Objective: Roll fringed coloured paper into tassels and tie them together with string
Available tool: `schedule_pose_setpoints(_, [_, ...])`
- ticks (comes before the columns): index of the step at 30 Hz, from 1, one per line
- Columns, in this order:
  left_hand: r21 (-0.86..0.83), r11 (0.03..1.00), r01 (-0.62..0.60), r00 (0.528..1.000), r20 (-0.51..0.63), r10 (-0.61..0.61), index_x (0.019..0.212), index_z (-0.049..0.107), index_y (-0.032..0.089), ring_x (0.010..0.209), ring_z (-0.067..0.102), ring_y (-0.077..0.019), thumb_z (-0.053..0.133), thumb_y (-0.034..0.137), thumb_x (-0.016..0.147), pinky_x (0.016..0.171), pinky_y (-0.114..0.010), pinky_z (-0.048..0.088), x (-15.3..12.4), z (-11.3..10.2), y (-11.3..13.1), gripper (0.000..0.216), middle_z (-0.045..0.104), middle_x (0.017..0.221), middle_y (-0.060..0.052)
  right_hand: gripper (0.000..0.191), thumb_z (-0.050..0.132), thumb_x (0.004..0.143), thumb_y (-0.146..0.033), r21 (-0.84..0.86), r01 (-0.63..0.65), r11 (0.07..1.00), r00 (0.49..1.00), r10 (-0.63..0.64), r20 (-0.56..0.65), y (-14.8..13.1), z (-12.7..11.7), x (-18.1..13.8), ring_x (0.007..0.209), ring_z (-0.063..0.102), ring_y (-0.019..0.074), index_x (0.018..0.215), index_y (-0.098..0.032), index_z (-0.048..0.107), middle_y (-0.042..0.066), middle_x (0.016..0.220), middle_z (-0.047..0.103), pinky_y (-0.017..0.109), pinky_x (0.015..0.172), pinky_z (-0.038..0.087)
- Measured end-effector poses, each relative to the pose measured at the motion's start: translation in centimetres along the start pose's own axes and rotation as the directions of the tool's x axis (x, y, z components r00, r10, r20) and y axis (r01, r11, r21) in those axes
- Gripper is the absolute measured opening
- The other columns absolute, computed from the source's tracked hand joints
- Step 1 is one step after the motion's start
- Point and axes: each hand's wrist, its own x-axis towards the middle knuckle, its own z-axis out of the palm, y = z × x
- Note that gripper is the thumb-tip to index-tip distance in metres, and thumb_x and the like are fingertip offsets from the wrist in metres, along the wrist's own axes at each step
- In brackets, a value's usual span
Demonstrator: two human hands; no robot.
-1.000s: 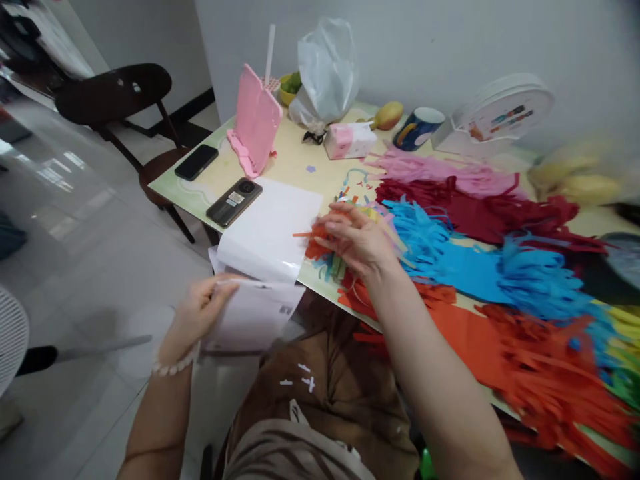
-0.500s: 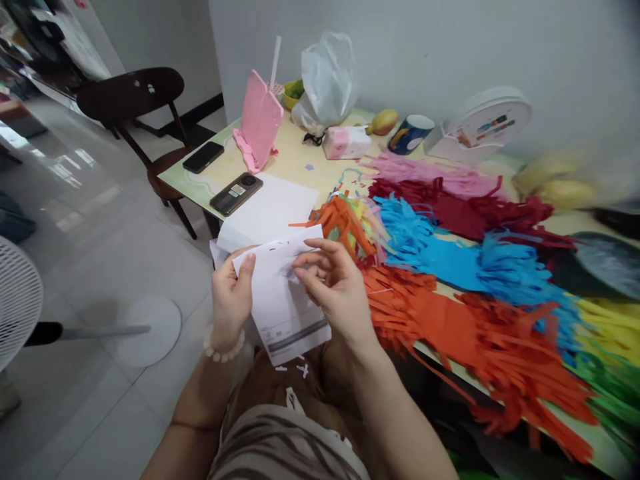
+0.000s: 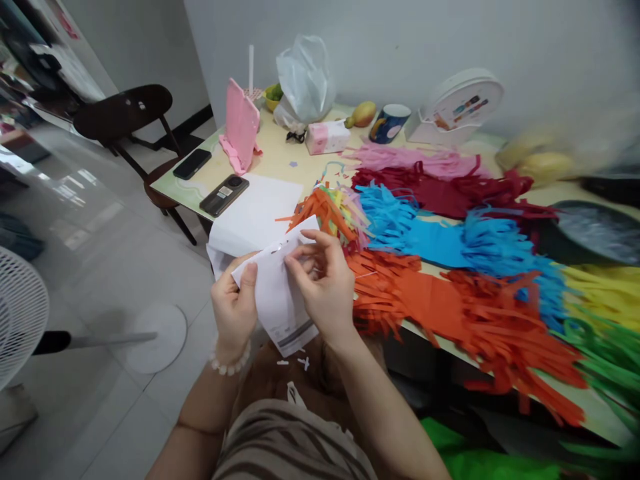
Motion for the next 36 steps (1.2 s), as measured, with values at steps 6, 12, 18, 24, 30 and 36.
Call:
schedule_pose_setpoints(6, [-0.035,0.996,0.078,0.997,-0.002,-0.078,0.098,0.074,0.014,0.081,0.071,-0.0181,0.063,0.044,0.092,0.069,-0.024,0.055,0.1,-0.5,-0.4,0.033,0.077,0.093,-0.008,0.051,0.075,0.082,-0.025,-0.175,0.122,0.977,0.992,-0.113,0.059,0.7,-0.7,0.2,0.061,0.046,0.0105,0.128,-0.024,0.051,0.000,0.097,0.056,0.030,0.067,0.051])
schedule_pose_setpoints(12, [-0.174,0.966,0.192,0.981,0.049,-0.187,0.096,0.075,0.015,0.079,0.072,-0.0187,0.069,0.045,0.087,0.068,-0.026,0.057,0.7,-0.6,-1.4,0.032,0.077,0.088,-0.006,0.055,0.077,0.081,-0.035,-0.317,0.149,0.937,0.986,-0.165,-0.024,0.8,-1.6,0.9,0.090,0.057,0.0208,0.128,-0.021,0.053,0.007,0.108,0.058,0.040,0.086,0.053])
schedule_pose_setpoints(18, [-0.463,0.855,0.233,0.942,-0.112,-0.317,0.086,0.073,0.014,0.074,0.073,-0.0189,0.082,0.043,0.073,0.073,-0.029,0.060,4.0,-2.3,-3.8,0.033,0.075,0.076,-0.004,0.060,0.069,0.086,-0.042,-0.023,-0.095,0.995,0.909,0.096,0.406,2.9,-5.7,0.2,0.118,0.060,0.0249,0.138,-0.023,0.049,0.011,0.136,0.058,0.037,0.091,0.054])
schedule_pose_setpoints(24, [-0.505,0.856,0.116,0.975,-0.108,-0.196,0.129,0.060,0.022,0.125,0.061,-0.0269,0.061,0.067,0.085,0.100,-0.039,0.054,9.1,-3.2,-7.3,0.063,0.060,0.139,-0.015,0.052,0.050,0.092,-0.022,-0.306,0.106,0.946,0.831,0.085,0.549,-2.4,-4.0,1.8,0.111,0.066,0.0269,0.144,-0.018,0.048,0.011,0.128,0.067,0.040,0.096,0.053])
schedule_pose_setpoints(30, [-0.079,0.993,-0.083,0.949,-0.312,0.055,0.146,0.041,0.030,0.139,0.048,-0.0268,0.052,0.054,0.095,0.109,-0.045,0.046,8.6,-2.6,-8.5,0.057,0.039,0.157,-0.013,0.059,0.051,0.096,-0.032,-0.657,0.506,0.559,0.811,-0.048,0.584,-2.7,2.4,9.1,0.133,0.050,0.0369,0.152,-0.015,0.041,0.017,0.149,0.052,0.049,0.106,0.046])
schedule_pose_setpoints(36, [0.569,0.734,-0.371,0.928,0.218,0.301,0.133,0.060,0.023,0.147,0.033,-0.0372,0.062,0.050,0.090,0.119,-0.060,0.028,7.0,0.1,-10.8,0.051,0.044,0.154,-0.015,0.063,0.059,0.093,-0.038,-0.877,0.108,0.468,0.971,0.139,0.194,8.3,-0.8,14.2,0.146,0.029,0.0466,0.150,-0.013,0.045,0.023,0.161,0.031,0.064,0.112,0.030])
